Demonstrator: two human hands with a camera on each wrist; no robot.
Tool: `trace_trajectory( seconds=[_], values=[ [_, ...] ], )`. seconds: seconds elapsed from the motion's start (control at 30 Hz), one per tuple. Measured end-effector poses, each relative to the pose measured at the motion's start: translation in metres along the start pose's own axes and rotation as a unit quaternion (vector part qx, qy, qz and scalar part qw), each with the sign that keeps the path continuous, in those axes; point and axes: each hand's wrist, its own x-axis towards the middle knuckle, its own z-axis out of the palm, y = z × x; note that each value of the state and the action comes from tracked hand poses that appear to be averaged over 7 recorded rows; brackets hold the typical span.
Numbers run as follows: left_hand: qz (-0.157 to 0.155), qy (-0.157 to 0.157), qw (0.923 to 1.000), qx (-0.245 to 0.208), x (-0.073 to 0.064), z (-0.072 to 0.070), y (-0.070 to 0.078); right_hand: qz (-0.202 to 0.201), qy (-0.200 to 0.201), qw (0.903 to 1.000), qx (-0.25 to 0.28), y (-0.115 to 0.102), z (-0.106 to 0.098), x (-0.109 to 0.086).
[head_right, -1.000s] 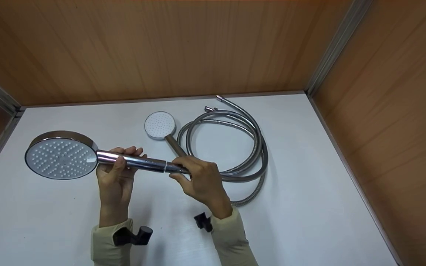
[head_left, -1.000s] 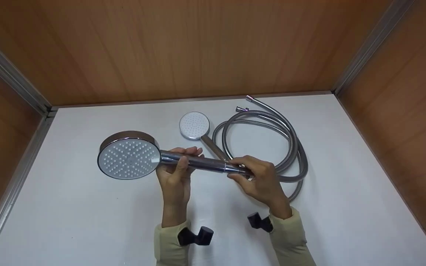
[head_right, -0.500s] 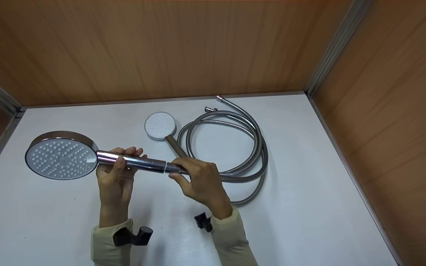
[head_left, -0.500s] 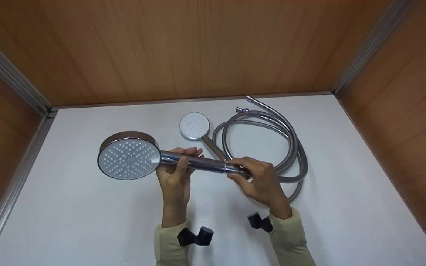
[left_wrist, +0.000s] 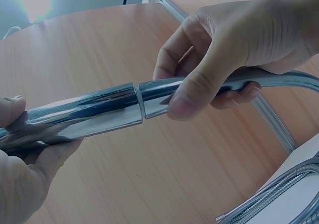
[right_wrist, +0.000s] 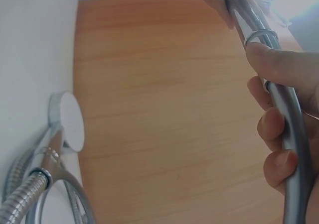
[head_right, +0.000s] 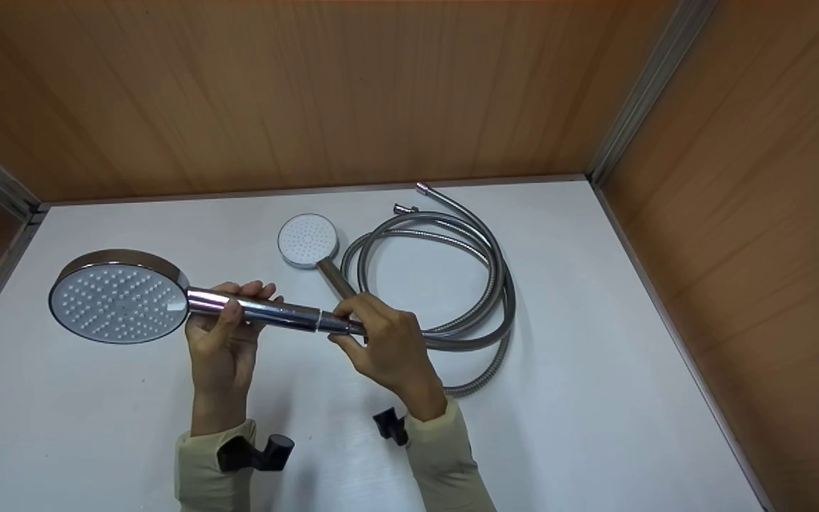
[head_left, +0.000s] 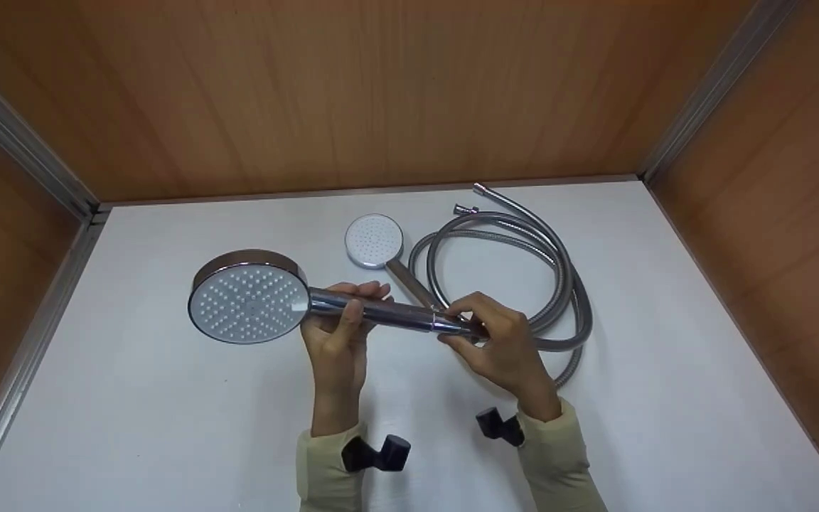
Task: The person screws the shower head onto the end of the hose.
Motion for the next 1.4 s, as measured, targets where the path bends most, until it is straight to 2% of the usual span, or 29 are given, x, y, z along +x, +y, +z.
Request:
trace_trajectory(
  seconds=[0.13,0.97,1.4],
  values=[
    [0.002,0.0,1.0,0.009,0.0001,-0.0006,0.0001,0.002,-0.005,1.0,0.005,0.0003,-0.0003,-0.0009],
    [0.009,-0.003,0.9999,-0.013,0.0006,0.0007,0.0003,-0.002,-0.019,0.9998,0.007,0.001,-0.0013,-0.0021],
    [0.005,0.0,0.9998,-0.019,0.001,0.0015,0.0002,-0.009,0.004,0.9999,-0.007,0.0012,-0.0002,0.0004]
  ],
)
